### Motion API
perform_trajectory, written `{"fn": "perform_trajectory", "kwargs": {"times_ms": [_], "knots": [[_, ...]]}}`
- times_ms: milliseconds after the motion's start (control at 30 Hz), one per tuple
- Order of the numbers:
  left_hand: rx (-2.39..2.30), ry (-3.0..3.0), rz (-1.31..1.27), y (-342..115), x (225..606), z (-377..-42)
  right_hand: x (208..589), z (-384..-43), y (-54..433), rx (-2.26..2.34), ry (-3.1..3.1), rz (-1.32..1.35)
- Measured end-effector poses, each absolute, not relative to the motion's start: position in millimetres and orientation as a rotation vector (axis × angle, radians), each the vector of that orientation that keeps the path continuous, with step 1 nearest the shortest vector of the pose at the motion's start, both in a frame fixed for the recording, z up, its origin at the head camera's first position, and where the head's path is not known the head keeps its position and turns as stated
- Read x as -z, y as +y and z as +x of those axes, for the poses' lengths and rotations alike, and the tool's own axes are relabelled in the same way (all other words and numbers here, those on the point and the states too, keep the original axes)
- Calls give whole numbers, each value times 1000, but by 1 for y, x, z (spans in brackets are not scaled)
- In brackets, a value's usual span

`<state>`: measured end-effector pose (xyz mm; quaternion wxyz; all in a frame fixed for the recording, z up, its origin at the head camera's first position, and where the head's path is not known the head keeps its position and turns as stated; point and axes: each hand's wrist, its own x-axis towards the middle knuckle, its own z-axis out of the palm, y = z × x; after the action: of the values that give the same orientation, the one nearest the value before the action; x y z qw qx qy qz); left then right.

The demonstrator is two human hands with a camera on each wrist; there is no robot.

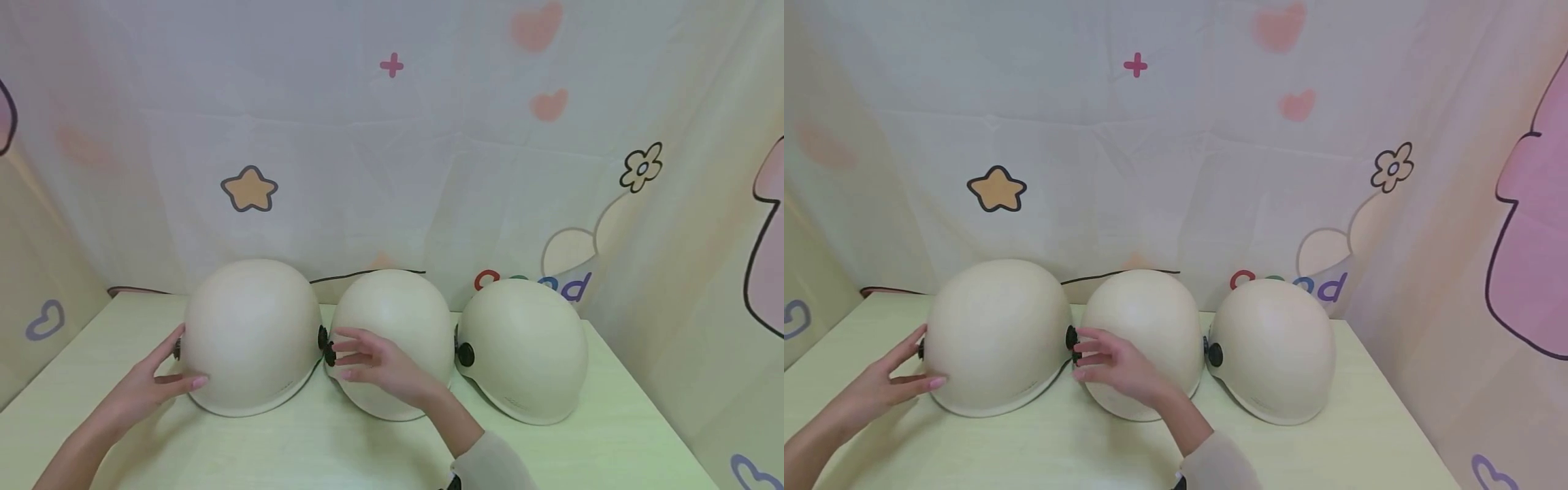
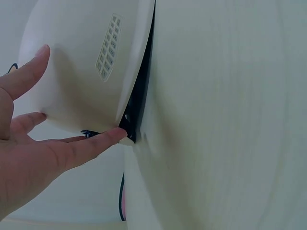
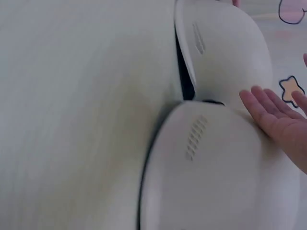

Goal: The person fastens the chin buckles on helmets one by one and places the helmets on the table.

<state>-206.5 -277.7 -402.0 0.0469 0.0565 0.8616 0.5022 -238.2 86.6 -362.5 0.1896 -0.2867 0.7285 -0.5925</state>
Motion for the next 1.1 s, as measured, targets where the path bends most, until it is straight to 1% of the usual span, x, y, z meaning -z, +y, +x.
{"fn": "perform_trajectory", "kwargs": {"times_ms": [133, 333, 433, 667, 800, 1100], "knots": [[-1537, 2636, 200, -277, 400, -204, 355, -241, 108, 1677, 1999, -824], [-1506, 2704, 269, -274, 397, -198, 348, -243, 138, 1710, 2006, -760], [-1464, 2753, 286, -272, 394, -195, 347, -242, 153, 1732, 2034, -729], [-1343, 2838, 276, -262, 381, -192, 349, -240, 185, 1713, 2091, -747], [-1309, 2864, 282, -255, 371, -190, 349, -240, 202, 1696, 2147, -669], [-1323, 2916, 346, -241, 358, -187, 349, -239, 237, 1588, 2344, -607]]}}
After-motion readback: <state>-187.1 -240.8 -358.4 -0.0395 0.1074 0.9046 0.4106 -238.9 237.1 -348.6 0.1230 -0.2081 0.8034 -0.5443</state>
